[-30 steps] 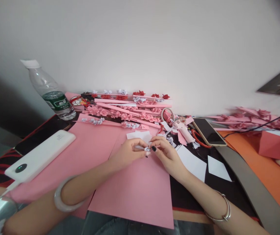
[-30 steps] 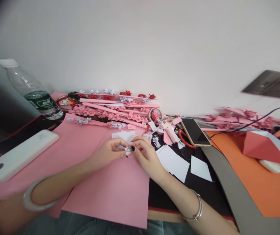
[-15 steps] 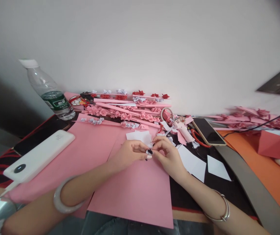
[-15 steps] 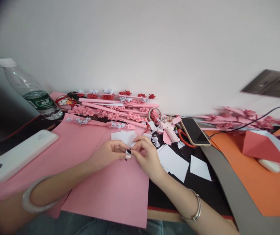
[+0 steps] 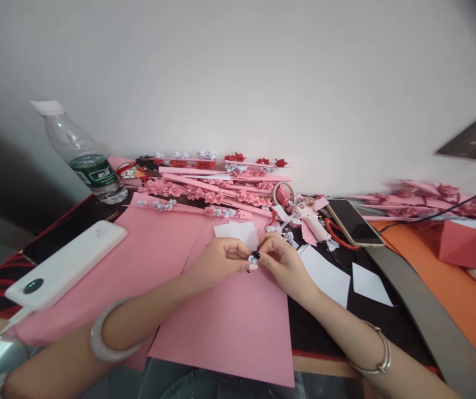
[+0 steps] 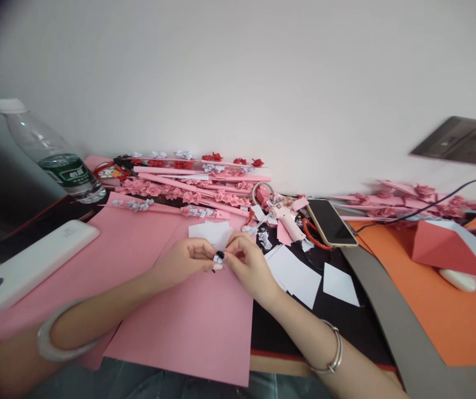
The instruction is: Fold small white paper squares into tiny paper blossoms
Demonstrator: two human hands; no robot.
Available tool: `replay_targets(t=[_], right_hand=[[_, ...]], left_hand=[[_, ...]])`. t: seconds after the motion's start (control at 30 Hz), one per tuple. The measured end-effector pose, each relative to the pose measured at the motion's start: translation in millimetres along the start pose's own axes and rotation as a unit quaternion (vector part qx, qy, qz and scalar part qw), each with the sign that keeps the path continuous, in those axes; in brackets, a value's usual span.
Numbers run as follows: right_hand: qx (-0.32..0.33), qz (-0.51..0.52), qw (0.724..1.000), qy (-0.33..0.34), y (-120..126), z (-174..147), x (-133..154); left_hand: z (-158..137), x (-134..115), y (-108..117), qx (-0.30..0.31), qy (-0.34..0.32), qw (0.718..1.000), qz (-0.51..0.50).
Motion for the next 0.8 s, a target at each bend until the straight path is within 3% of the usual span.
replay_targets(t=[0.23,0.43,0.7,0.8], right_hand=[[0.044,0.013,0.998,-0.031,-4.1,3.1,-7.2],[0.041,0.052,0.995,-0.07,-5.8,1.3,-10.6],[0.058,0.037,0.996,-0.059,-7.0,1.8,-8.7],[0.051,0.043,0.996,-0.055,-5.2,1.7,-8.1]], left_hand=[[-1.7,1.5,-0.2,0.001,0.002,1.0,0.009],[-0.9,0.3,0.7,-0.001,-0.004,1.0,0.006],[0.2,0.9,-4.9,0.036,-0.011,0.999,0.025],[0.8,0.4,-2.0,0.021,-0.011,0.999,0.035]])
Point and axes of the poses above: each hand's wrist, its own z-axis towards the middle knuckle, its own y-axis out of the back of the hand, x = y × z, the point moved 9 cm from there along z, towards the middle knuckle, and after that the axes turned 10 degrees about y, right-handed, at the moved point
